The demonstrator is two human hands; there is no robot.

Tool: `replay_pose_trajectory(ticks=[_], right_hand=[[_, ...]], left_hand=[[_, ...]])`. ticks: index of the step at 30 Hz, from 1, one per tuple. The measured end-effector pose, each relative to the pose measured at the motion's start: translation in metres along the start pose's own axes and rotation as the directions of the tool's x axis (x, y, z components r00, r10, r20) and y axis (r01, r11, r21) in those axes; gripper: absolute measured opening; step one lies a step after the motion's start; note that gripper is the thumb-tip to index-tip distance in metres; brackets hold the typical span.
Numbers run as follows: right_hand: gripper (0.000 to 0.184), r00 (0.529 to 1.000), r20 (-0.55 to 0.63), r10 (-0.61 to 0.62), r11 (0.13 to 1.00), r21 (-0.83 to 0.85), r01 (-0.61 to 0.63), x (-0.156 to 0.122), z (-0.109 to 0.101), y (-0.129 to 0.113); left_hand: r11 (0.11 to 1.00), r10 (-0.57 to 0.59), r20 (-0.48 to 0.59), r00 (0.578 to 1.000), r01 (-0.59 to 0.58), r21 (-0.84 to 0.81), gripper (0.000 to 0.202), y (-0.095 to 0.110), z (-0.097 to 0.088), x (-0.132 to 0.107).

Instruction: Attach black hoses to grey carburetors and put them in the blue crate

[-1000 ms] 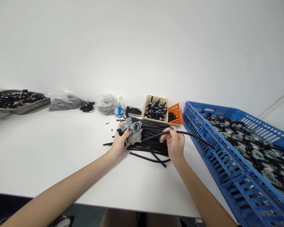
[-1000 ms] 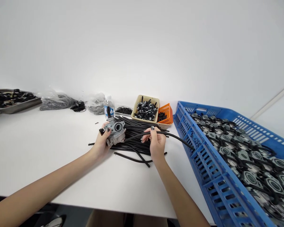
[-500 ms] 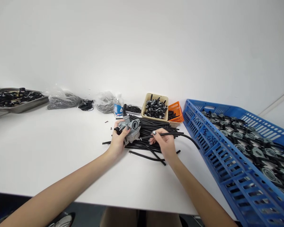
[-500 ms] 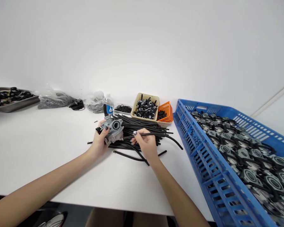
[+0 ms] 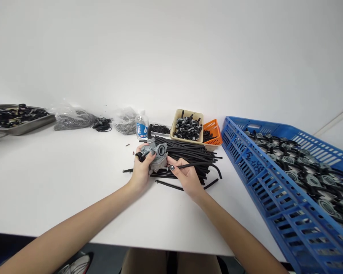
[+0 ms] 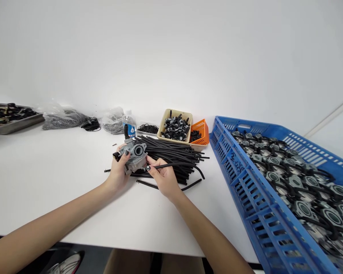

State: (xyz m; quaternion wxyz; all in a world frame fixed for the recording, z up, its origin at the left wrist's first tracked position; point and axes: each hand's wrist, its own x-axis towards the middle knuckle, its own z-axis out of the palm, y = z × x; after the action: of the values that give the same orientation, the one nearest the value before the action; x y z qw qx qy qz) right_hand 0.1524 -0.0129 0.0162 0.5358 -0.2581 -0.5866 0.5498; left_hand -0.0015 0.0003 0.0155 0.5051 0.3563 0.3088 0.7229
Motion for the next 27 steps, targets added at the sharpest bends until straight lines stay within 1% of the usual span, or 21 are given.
replay_pose_trajectory(ticks=[2, 7, 11, 13, 17, 20, 22, 24, 27], right_hand=[[0.040, 1.000, 0.005, 0.008, 1.000, -0.001, -0.008, -0.002, 0.003, 0.001], [0.037, 0.998, 0.051, -0.031, 0.999, -0.009, 0.032, -0.002, 0.005, 0.009], [0.044, 1.000, -0.025, 0.015, 0.999, -0.049, -0.017, 0.000, 0.004, 0.010], [0.046, 0.999, -0.046, 0.010, 0.998, -0.061, -0.013, -0.001, 0.006, 0.010], [0.039, 0.999, 0.000, -0.044, 0.996, -0.080, 0.044, -0.005, 0.012, 0.007], [0.038, 0.999, 0.004, -0.046, 0.996, -0.079, 0.046, -0.006, 0.013, 0.007], [0.039, 1.000, -0.007, -0.028, 0.998, -0.051, 0.027, -0.004, 0.013, 0.008], [0.041, 1.000, -0.023, -0.009, 1.000, -0.016, 0.009, -0.002, 0.013, 0.009], [0.040, 0.999, -0.031, -0.016, 0.999, 0.032, 0.017, -0.003, 0.016, 0.008]], left_hand=[[1.000, 0.000, -0.018, 1.000, -0.001, -0.014, 0.057, 0.000, 0.000, 0.000], [0.999, 0.038, -0.054, 0.998, -0.040, -0.025, 0.051, 0.001, 0.001, -0.002], [0.998, 0.061, -0.049, 0.997, -0.060, 0.033, 0.048, 0.000, 0.000, -0.005], [0.996, 0.073, -0.057, 0.996, -0.071, 0.051, 0.047, 0.002, 0.001, -0.007], [0.995, 0.093, -0.076, 0.993, -0.090, 0.032, 0.049, 0.006, 0.003, -0.010], [0.992, 0.119, -0.083, 0.989, -0.115, 0.046, 0.052, 0.008, 0.002, -0.011], [0.986, 0.157, -0.070, 0.985, -0.152, 0.073, 0.054, 0.008, 0.001, -0.011], [0.973, 0.206, -0.022, 0.978, -0.202, 0.107, 0.057, 0.008, -0.001, -0.011], [0.954, 0.262, 0.039, 0.964, -0.265, 0.141, 0.060, 0.009, -0.004, -0.010]])
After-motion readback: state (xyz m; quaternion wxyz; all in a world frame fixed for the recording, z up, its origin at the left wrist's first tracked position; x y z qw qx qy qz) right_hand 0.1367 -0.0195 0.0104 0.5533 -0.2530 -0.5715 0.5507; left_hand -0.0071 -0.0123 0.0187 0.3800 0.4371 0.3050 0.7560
